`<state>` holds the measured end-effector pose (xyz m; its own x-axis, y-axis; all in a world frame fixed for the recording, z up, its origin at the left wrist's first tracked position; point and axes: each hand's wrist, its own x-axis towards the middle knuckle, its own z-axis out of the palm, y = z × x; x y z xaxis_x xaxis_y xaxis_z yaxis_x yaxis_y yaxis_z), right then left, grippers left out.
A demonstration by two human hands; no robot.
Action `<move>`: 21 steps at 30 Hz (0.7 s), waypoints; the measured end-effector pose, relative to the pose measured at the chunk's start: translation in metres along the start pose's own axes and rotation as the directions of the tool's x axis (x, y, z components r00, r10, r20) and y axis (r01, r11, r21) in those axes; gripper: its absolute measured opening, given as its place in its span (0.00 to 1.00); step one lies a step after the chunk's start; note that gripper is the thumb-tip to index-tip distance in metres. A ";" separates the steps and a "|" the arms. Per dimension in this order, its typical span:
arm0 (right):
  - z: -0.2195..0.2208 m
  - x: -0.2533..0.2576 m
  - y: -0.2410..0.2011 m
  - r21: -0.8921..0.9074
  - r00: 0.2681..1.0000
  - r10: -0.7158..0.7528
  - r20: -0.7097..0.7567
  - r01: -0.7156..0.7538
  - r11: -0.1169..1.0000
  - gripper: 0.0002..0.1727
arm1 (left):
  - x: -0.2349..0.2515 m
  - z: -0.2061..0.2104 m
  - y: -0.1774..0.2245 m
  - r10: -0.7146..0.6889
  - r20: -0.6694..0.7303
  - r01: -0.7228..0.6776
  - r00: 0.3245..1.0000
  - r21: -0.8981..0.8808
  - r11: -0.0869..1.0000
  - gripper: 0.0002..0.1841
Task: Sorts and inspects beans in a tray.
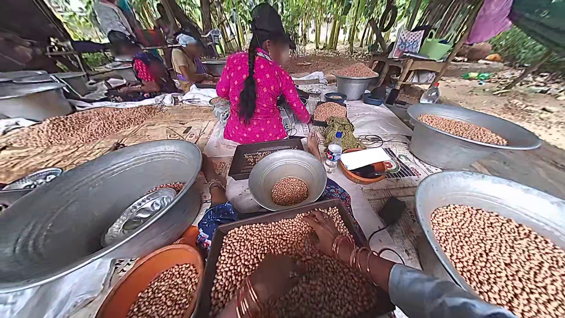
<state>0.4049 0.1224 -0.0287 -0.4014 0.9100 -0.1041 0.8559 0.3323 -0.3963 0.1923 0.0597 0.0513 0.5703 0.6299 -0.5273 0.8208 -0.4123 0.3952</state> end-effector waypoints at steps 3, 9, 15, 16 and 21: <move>0.027 0.014 -0.022 -0.116 0.973 -0.213 0.087 0.222 0.968 0.31 | -0.006 -0.012 -0.065 -0.210 -0.393 0.173 0.895 -0.129 0.976 0.20; 0.060 0.065 -0.076 -0.085 0.846 -0.531 0.051 0.533 0.842 0.26 | 0.002 0.001 -0.172 -0.544 -0.693 0.313 0.473 -0.445 0.839 0.29; 0.087 0.063 -0.160 0.089 0.839 -0.507 0.197 0.500 0.861 0.31 | 0.007 0.002 -0.177 -0.610 -0.582 0.354 0.538 -0.500 0.790 0.33; 0.086 0.050 -0.166 0.116 0.814 -0.526 0.244 0.514 0.850 0.32 | 0.007 0.002 -0.179 -0.604 -0.581 0.343 0.545 -0.503 0.793 0.33; 0.080 -0.030 -0.139 0.122 0.652 -0.742 0.157 0.733 0.670 0.20 | 0.006 0.003 -0.179 -0.555 -0.622 0.268 0.553 -0.498 0.825 0.30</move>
<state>0.2715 0.0287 -0.0437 -0.9478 0.3078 0.0833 0.2392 0.8590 -0.4527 0.0490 0.1353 -0.0249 -0.1597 0.9862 -0.0431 0.8140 0.1563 0.5595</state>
